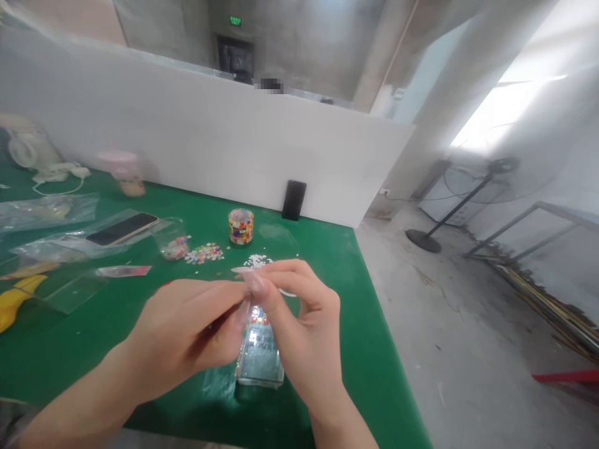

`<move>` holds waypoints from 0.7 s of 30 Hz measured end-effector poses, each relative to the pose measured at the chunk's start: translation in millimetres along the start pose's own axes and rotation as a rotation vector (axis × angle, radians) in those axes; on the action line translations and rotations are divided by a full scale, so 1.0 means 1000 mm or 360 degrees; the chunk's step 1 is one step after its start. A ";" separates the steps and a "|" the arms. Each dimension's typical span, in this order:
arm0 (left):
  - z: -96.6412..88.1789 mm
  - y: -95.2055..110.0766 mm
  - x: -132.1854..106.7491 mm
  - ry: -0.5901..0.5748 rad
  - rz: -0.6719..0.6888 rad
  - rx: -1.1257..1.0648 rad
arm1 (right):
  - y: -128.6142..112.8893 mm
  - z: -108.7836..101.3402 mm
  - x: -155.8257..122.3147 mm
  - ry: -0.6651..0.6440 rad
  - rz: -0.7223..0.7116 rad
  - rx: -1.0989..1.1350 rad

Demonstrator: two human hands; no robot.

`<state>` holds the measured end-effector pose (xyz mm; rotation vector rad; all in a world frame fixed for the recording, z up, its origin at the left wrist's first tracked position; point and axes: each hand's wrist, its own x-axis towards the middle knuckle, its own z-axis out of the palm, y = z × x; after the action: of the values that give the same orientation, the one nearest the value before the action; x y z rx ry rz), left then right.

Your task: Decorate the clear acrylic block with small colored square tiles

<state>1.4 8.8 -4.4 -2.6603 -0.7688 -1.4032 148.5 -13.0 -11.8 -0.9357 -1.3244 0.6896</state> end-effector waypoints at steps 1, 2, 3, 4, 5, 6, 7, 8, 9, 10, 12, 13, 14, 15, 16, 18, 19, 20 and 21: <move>0.000 0.000 0.000 0.0003 -0.0004 -0.0003 | 0.000 0.000 0.000 -0.0003 0.0004 0.0002; 0.001 0.000 0.000 0.0014 -0.0007 -0.0008 | 0.000 0.000 0.000 -0.0010 0.0009 0.0007; 0.002 0.001 -0.001 0.0031 -0.0009 -0.0010 | 0.000 0.000 0.000 -0.0016 0.0015 0.0013; 0.002 0.001 -0.001 0.0049 -0.0009 -0.0015 | 0.000 0.001 0.000 -0.0017 0.0020 0.0019; 0.003 0.002 -0.001 0.0060 -0.0010 -0.0022 | 0.000 0.001 0.000 -0.0015 0.0024 0.0023; 0.003 0.002 -0.001 0.0068 -0.0016 -0.0030 | 0.000 0.001 0.000 -0.0009 0.0028 0.0027; 0.004 0.002 -0.002 0.0065 -0.0028 -0.0043 | 0.000 0.002 0.000 -0.0001 0.0030 0.0030; 0.004 0.002 -0.002 0.0060 -0.0040 -0.0062 | 0.000 0.002 0.001 0.0006 0.0029 0.0036; 0.003 0.003 -0.002 0.0049 -0.0055 -0.0081 | 0.000 0.003 0.001 0.0011 0.0031 0.0042; 0.003 0.003 -0.002 0.0038 -0.0072 -0.0093 | 0.000 0.004 0.001 0.0012 0.0032 0.0045; 0.002 0.002 -0.002 0.0030 -0.0093 -0.0094 | -0.001 0.005 0.001 0.0006 0.0030 0.0051; 0.002 0.002 -0.003 0.0028 -0.0096 -0.0090 | -0.001 0.005 0.002 -0.0001 0.0029 0.0057; 0.002 0.002 -0.003 0.0030 -0.0098 -0.0086 | -0.001 0.006 0.002 -0.0008 0.0032 0.0063; 0.001 0.002 -0.003 0.0031 -0.0099 -0.0087 | -0.001 0.006 0.002 -0.0017 0.0036 0.0072; 0.001 0.002 -0.003 0.0030 -0.0096 -0.0090 | -0.001 0.006 0.002 -0.0021 0.0047 0.0081; 0.001 0.002 -0.003 0.0034 -0.0096 -0.0082 | -0.002 0.005 0.001 -0.0021 0.0064 0.0095; 0.000 0.002 -0.002 0.0039 -0.0094 -0.0070 | -0.002 0.004 0.001 -0.0018 0.0067 0.0092; 0.001 0.002 -0.002 0.0046 -0.0092 -0.0052 | -0.002 0.004 0.002 -0.0012 0.0065 0.0083; 0.001 0.002 -0.002 0.0052 -0.0090 -0.0034 | -0.002 0.003 0.002 -0.0005 0.0059 0.0070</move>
<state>2.3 6.3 -5.6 -2.6446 -0.8368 -1.4719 145.2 -11.7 -9.7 -0.9261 -1.2924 0.7461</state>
